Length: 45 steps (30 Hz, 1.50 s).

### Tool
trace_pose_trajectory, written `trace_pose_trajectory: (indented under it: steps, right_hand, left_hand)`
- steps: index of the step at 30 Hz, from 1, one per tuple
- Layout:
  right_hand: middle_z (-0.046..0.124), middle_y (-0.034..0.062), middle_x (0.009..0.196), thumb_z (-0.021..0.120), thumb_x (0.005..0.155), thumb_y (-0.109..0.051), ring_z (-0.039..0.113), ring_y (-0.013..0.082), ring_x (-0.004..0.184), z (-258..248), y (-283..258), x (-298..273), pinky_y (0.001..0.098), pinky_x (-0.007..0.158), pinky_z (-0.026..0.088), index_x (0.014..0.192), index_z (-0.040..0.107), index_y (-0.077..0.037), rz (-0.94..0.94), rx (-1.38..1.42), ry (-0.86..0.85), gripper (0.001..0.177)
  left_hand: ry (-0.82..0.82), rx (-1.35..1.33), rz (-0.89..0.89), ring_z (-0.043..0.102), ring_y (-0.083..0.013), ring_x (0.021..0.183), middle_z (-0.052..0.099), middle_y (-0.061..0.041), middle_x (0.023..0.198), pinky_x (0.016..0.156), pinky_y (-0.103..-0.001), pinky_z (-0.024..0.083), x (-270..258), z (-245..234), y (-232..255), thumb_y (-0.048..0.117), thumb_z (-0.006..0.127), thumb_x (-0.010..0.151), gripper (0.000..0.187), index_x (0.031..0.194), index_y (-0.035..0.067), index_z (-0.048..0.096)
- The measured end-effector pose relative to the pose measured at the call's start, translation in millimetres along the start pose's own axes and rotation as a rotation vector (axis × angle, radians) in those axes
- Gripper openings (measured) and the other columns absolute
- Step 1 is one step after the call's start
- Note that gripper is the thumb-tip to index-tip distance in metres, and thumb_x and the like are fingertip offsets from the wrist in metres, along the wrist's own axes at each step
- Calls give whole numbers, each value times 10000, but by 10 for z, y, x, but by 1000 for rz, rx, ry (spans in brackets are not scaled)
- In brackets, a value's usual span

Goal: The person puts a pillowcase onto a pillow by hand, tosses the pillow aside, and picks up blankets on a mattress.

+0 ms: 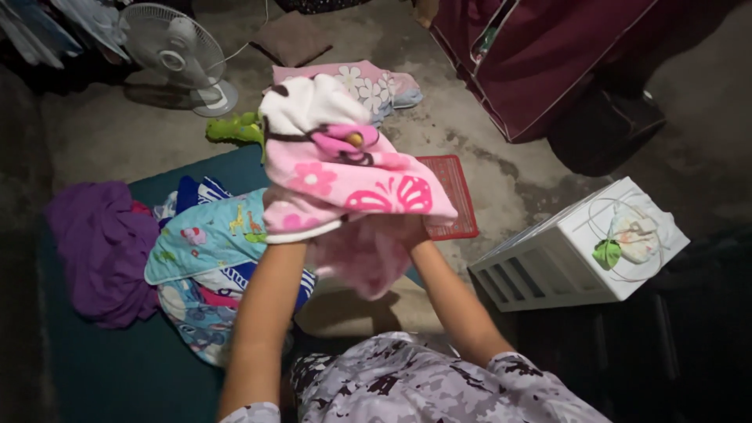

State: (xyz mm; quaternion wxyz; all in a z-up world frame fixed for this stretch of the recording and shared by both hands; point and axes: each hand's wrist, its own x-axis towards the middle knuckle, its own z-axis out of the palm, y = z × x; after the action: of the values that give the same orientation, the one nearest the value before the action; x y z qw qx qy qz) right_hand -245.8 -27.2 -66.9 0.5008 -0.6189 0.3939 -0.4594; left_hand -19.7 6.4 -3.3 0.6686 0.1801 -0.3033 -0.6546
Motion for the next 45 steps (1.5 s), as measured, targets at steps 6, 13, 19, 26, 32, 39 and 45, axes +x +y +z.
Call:
trace_pose_trajectory:
  steps: [6,13,19,26,32,39,45]
  right_hand:
    - [569,170,1447,721,869,-291,550,272,1325,-307,-309,391,429,1113,452,1492,474,-33,-31,259,195,719]
    - [567,174,1439,733,866,-296,552,278,1318,-1017,-854,477,442,1113,453,1490,469,-26,-75,620,165,730]
    - [566,177,1431,743,863,-301,554,284,1312,-1233,-836,618,454,1112,454,1487,465,-19,18,736,-71,739]
    - [564,182,1423,755,860,-307,556,290,1304,-1624,-504,242,467,1112,455,1485,460,-12,215,750,-608,751]
    - [563,185,1415,765,857,-311,558,296,1298,-1747,-497,296,478,1112,456,1482,456,-5,320,433,-862,762]
    - [562,189,1407,777,854,-317,560,302,1291,-1504,-541,72,492,1111,457,1479,451,2,318,776,-524,774]
    - [560,193,1400,788,851,-321,561,308,1285,-1712,-296,-225,503,1111,457,1477,447,8,400,865,-516,785]
  left_hand:
    - [-10,78,-20,642,-256,983,666,-141,1180,804,-372,511,-30,91,-165,234,668,897,570,1407,-5,585]
    - [-39,423,-188,642,-253,968,667,-138,1170,786,-371,513,-480,-145,-329,227,678,890,575,1408,-4,587]
    - [-71,693,-292,641,-251,955,668,-135,1161,770,-369,514,-814,-227,-747,220,687,884,579,1409,-3,588]
    - [188,717,-220,641,-248,941,668,-133,1151,752,-368,515,-669,-770,-359,213,697,877,585,1410,-1,590]
    - [195,421,-19,641,-245,928,669,-130,1143,736,-367,516,-476,-850,578,206,706,871,590,1411,0,592]
    - [42,392,-117,640,-242,913,670,-127,1133,718,-365,518,-505,-473,388,199,716,864,595,1412,1,594]
    - [-270,744,-324,640,-240,901,670,-125,1125,702,-364,519,-460,-285,580,192,725,858,601,1413,3,595]
